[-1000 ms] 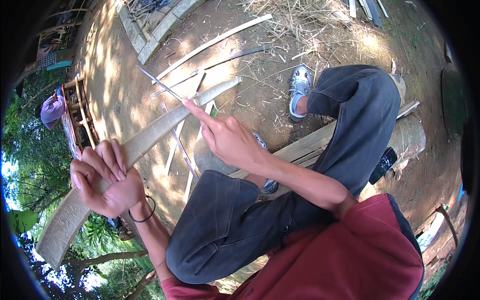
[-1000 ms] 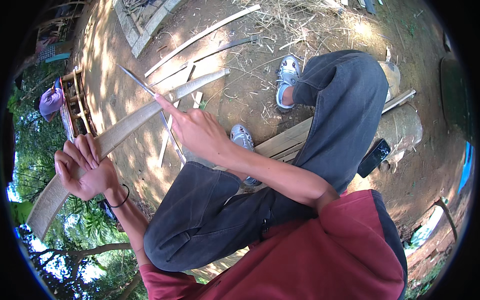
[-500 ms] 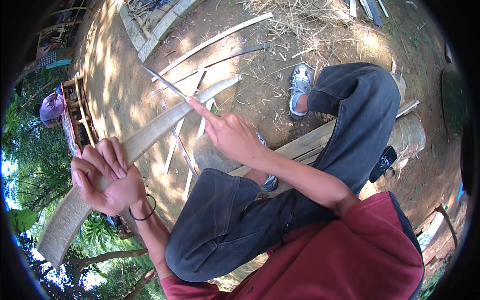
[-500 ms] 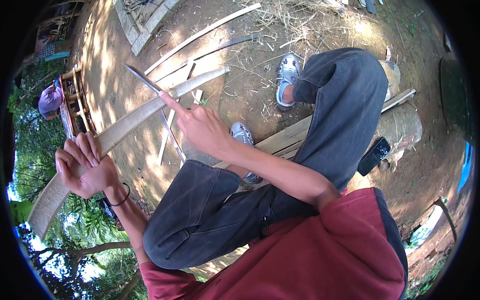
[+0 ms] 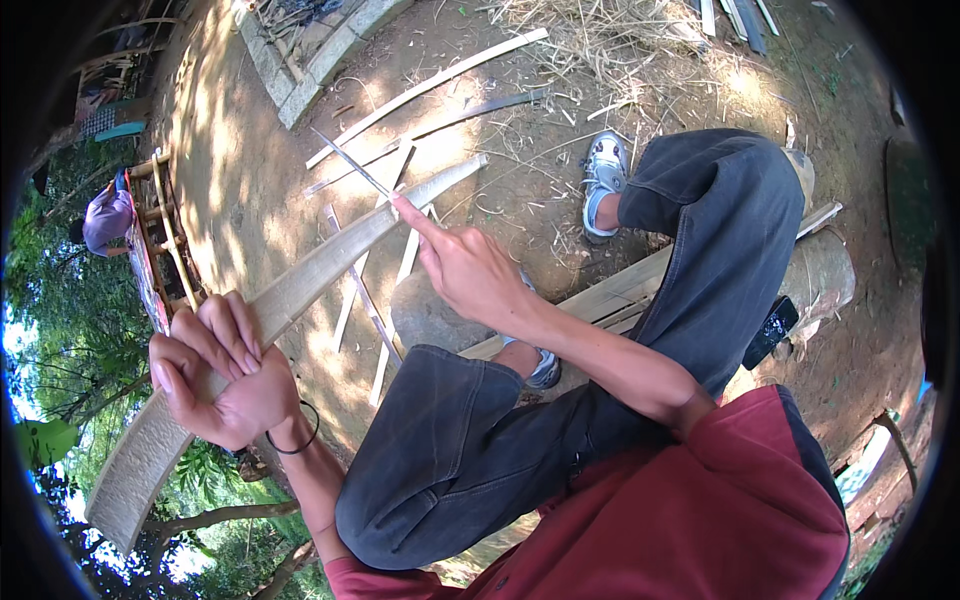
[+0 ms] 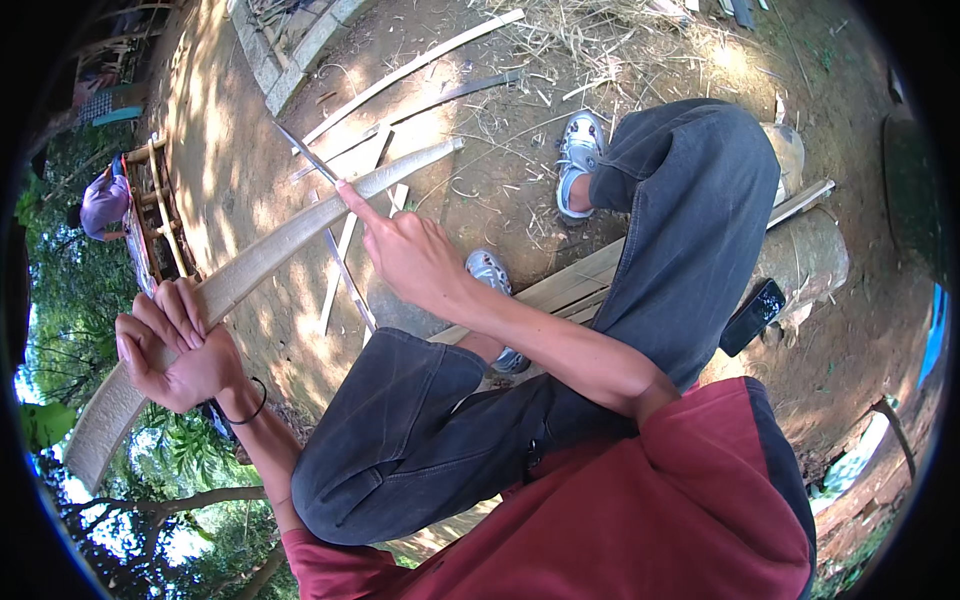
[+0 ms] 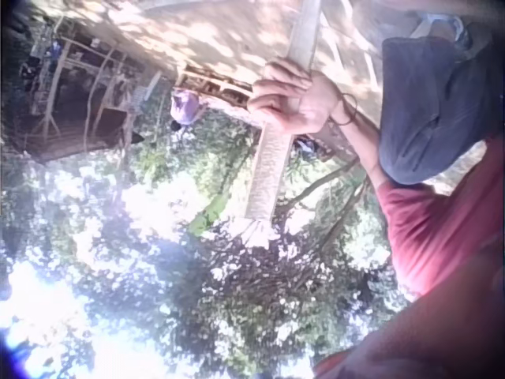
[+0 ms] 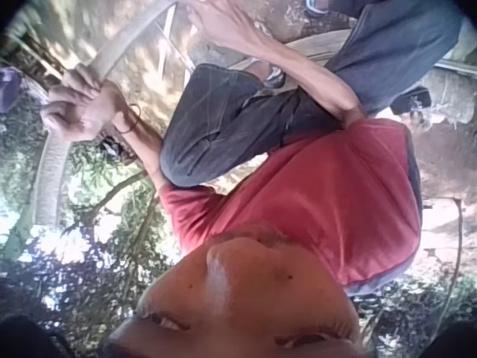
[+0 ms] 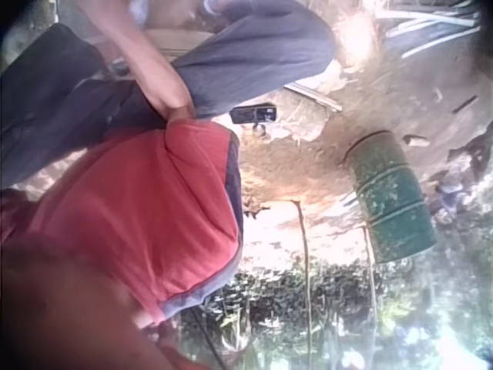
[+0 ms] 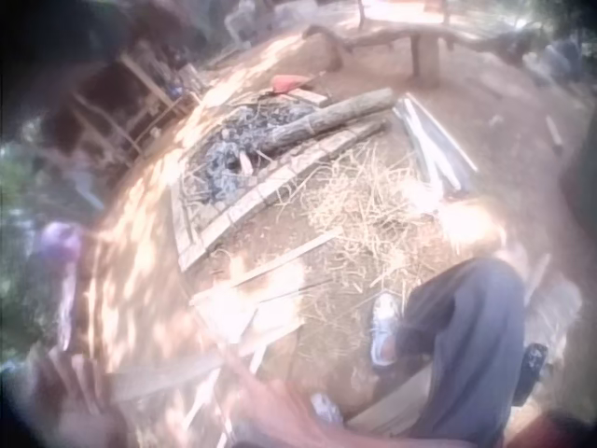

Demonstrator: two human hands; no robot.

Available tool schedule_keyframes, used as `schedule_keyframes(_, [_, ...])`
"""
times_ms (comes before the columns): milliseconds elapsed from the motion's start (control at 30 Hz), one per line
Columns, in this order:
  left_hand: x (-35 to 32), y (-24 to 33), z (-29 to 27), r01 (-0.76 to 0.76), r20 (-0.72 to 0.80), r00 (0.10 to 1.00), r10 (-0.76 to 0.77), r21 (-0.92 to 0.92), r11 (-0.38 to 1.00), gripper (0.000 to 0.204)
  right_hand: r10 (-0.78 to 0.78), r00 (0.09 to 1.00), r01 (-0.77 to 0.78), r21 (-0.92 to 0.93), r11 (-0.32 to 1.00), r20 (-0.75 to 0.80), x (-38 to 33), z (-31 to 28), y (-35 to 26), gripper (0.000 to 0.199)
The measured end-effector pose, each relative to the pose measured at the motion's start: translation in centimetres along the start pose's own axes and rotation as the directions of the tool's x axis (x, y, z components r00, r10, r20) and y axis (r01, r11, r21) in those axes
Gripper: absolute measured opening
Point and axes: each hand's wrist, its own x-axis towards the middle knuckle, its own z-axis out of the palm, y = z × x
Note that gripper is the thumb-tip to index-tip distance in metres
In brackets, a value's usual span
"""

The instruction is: The person shaves a long strip of wood using a machete, drawing the blade along its length to smooth and shape it.

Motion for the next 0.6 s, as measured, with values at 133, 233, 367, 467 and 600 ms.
schedule_keyframes(133, [-0.1, 0.2, -0.2, 0.022, 0.026, 0.999, -0.021, -0.018, 1.000, 0.036, -0.058, 0.998, 0.059, -0.012, 0.998, 0.002, -0.9, -0.4, -2.6, 0.063])
schedule_keyframes(233, [0.1, -0.1, 0.2, 0.020, 0.014, 1.000, -0.020, 0.003, 1.000, 0.036, -0.061, 0.998, 0.060, -0.067, 0.996, -0.013, -0.5, 0.9, 0.8, 0.069])
schedule_keyframes(367, [0.5, -0.1, 0.4, -0.007, 0.003, 1.000, 0.007, 0.019, 1.000, 0.036, -0.003, 1.000, 0.003, 0.006, 1.000, 0.002, -0.3, 0.1, 0.8, 0.066])
schedule_keyframes(467, [0.2, -0.2, 0.6, 0.016, 0.024, 1.000, -0.017, 0.027, 1.000, 0.036, -0.063, 0.997, 0.063, 0.005, 0.998, -0.047, -0.6, 0.0, -0.3, 0.064])
schedule_keyframes(600, [0.4, -0.2, 0.4, 0.024, 0.023, 0.999, -0.024, 0.004, 1.000, 0.036, -0.044, 0.996, 0.044, -0.004, 0.999, -0.071, -0.4, 0.4, 2.2, 0.061])
